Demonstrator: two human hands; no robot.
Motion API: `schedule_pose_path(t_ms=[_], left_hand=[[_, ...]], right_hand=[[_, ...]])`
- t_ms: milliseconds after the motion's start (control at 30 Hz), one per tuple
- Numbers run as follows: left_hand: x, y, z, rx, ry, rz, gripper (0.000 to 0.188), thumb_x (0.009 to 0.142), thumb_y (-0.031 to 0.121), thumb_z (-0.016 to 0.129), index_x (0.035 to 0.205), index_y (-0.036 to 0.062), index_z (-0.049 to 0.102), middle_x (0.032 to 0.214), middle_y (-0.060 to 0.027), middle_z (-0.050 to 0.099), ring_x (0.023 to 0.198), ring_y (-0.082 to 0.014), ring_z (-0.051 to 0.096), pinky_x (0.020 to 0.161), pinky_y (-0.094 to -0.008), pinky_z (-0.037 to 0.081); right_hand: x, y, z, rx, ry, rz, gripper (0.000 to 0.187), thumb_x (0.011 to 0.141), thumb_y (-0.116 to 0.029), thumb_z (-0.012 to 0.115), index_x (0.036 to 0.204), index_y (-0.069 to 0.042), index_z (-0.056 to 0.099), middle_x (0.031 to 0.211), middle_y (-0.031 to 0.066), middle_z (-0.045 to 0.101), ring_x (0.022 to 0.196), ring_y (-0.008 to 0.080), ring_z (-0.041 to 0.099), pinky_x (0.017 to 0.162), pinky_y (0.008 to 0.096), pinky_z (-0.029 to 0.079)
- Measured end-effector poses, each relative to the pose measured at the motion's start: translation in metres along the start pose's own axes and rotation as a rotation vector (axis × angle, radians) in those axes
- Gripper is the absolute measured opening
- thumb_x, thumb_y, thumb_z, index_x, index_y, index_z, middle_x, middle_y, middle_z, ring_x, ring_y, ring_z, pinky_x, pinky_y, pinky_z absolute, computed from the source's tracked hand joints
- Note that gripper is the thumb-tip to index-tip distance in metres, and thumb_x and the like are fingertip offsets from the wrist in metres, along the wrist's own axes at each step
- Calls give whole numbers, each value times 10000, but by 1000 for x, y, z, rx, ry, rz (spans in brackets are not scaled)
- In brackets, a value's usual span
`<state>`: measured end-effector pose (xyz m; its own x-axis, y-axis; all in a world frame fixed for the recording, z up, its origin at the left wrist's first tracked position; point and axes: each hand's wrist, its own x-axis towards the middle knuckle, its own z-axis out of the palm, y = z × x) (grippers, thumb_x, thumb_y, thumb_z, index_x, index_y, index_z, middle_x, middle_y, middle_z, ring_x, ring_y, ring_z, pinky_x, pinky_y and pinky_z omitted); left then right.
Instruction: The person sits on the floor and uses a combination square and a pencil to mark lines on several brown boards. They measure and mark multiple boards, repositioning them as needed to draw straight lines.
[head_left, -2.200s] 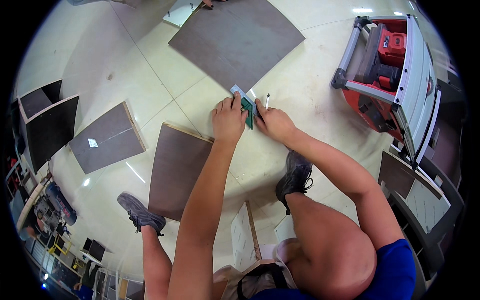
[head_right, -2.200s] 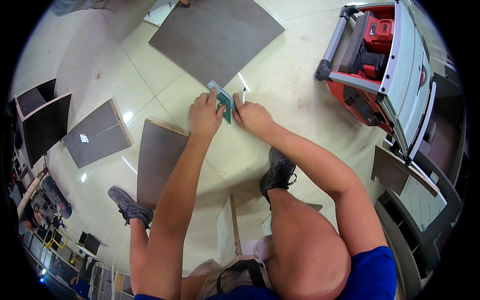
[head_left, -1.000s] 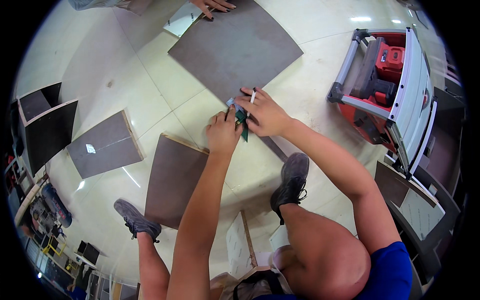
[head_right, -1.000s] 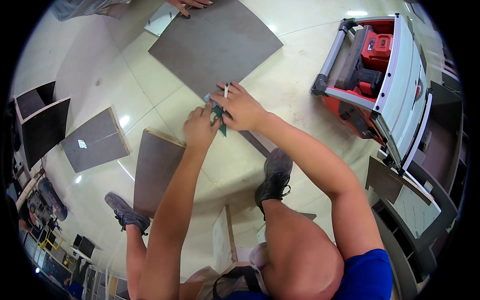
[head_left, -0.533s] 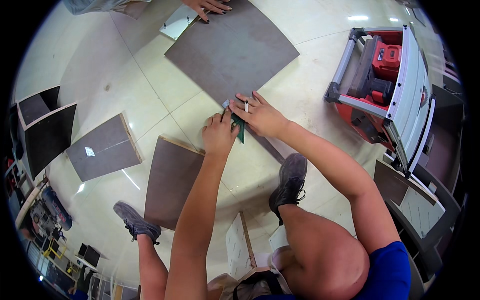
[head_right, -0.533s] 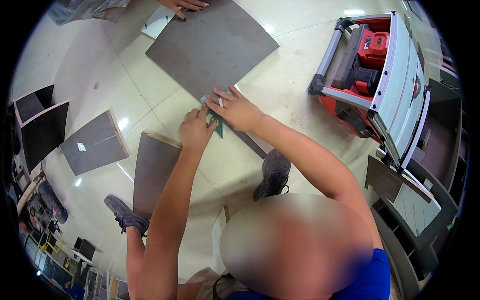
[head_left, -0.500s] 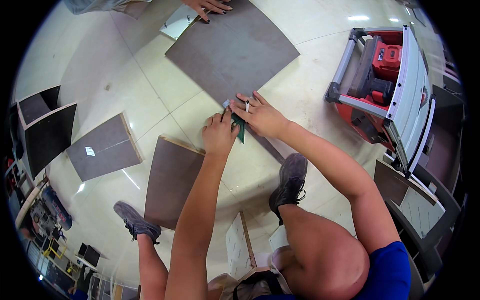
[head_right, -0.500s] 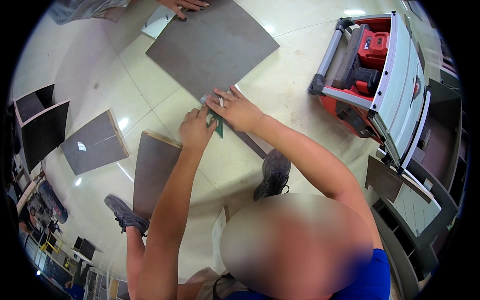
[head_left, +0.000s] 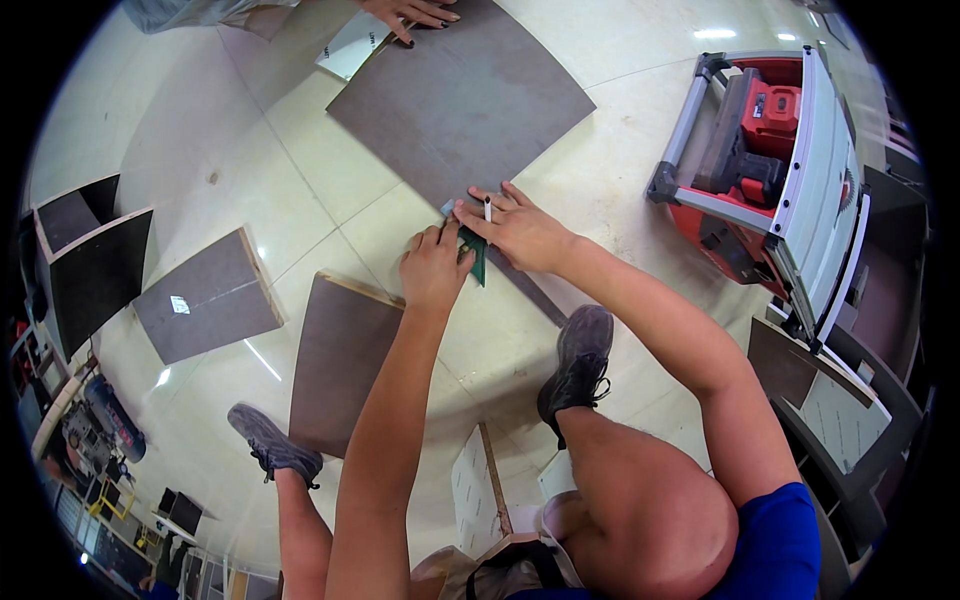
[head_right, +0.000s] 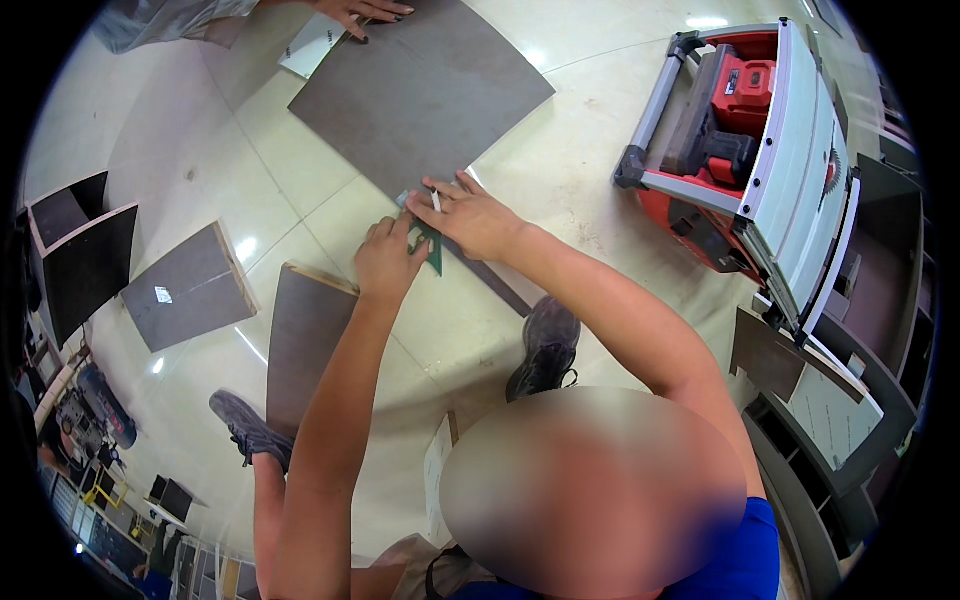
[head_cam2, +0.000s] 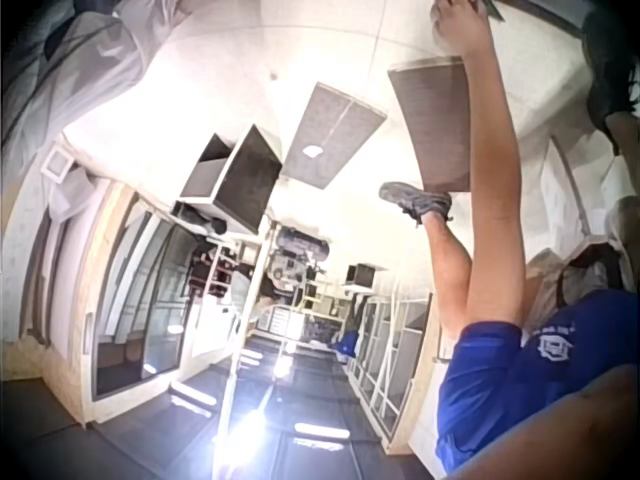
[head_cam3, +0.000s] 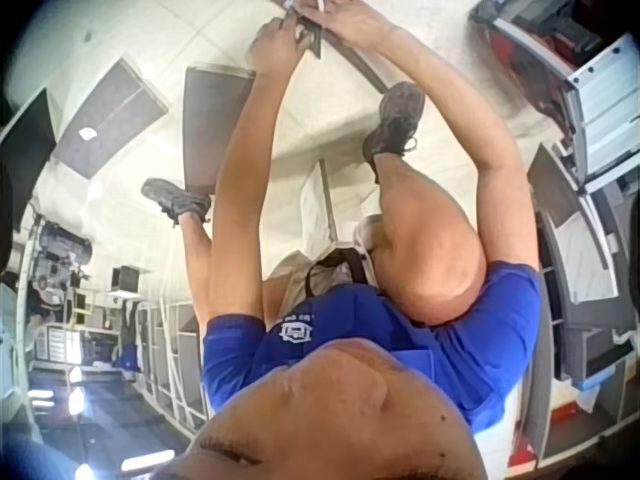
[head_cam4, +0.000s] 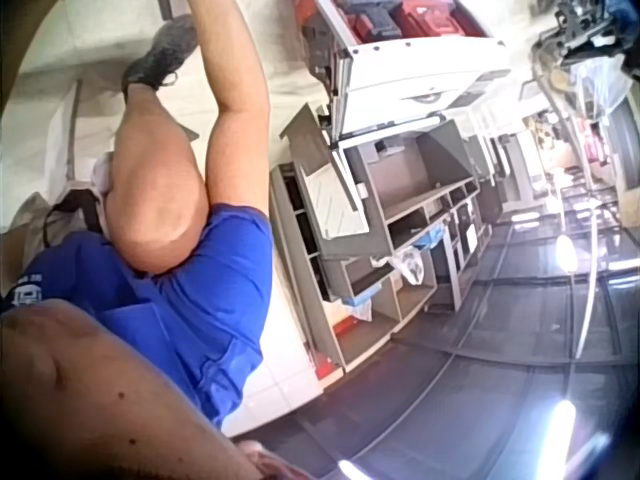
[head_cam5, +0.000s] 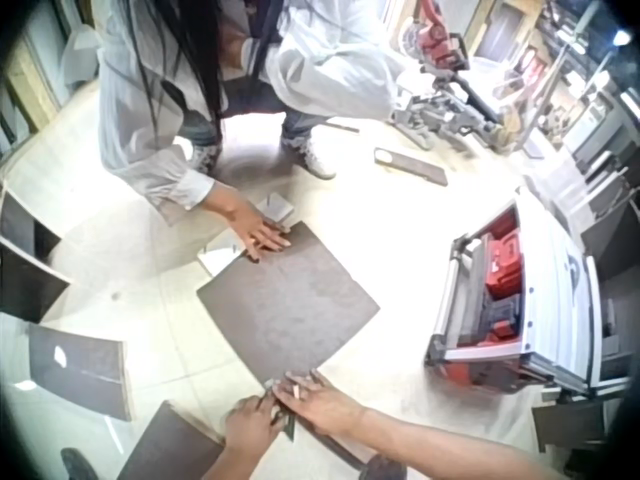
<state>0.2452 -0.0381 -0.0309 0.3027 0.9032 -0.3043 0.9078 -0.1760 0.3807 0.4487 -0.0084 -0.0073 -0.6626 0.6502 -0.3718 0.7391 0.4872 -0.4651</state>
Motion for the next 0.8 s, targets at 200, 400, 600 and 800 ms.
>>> schedule_pose_path(t_ms=[200,400,600,800], left_hand=[[-1,-4,1,9,-8,-20,579,778,341,838,1294,160,646,993,-38,655,977,-254,664,769,-402,589],[2,2,-3,-1,-31,-39,608,771,351,841,1319,174,643,1005,-35,660,976,-247,663,780,-402,588],[2,6,-5,6,-1,-36,609,765,344,837,1316,159,655,999,-39,660,970,-249,662,780,-405,586],[-1,-2,-5,12,-3,-25,616,760,341,837,1317,148,657,977,-38,660,946,-253,662,762,-405,579]], right_hand=[[3,-2,2,29,-10,-7,830,830,-5,672,1579,-84,325,1598,76,425,1528,316,304,1234,580,263],[0,1,4,49,40,-5,806,830,-4,665,1566,-72,342,1571,102,451,1525,306,314,1235,577,263],[2,11,3,128,257,7,824,788,-25,732,1530,-61,376,1415,142,598,1291,351,573,1110,518,436],[29,-2,-43,687,416,193,251,975,-227,627,1152,-58,680,799,139,733,697,363,687,675,409,545]])
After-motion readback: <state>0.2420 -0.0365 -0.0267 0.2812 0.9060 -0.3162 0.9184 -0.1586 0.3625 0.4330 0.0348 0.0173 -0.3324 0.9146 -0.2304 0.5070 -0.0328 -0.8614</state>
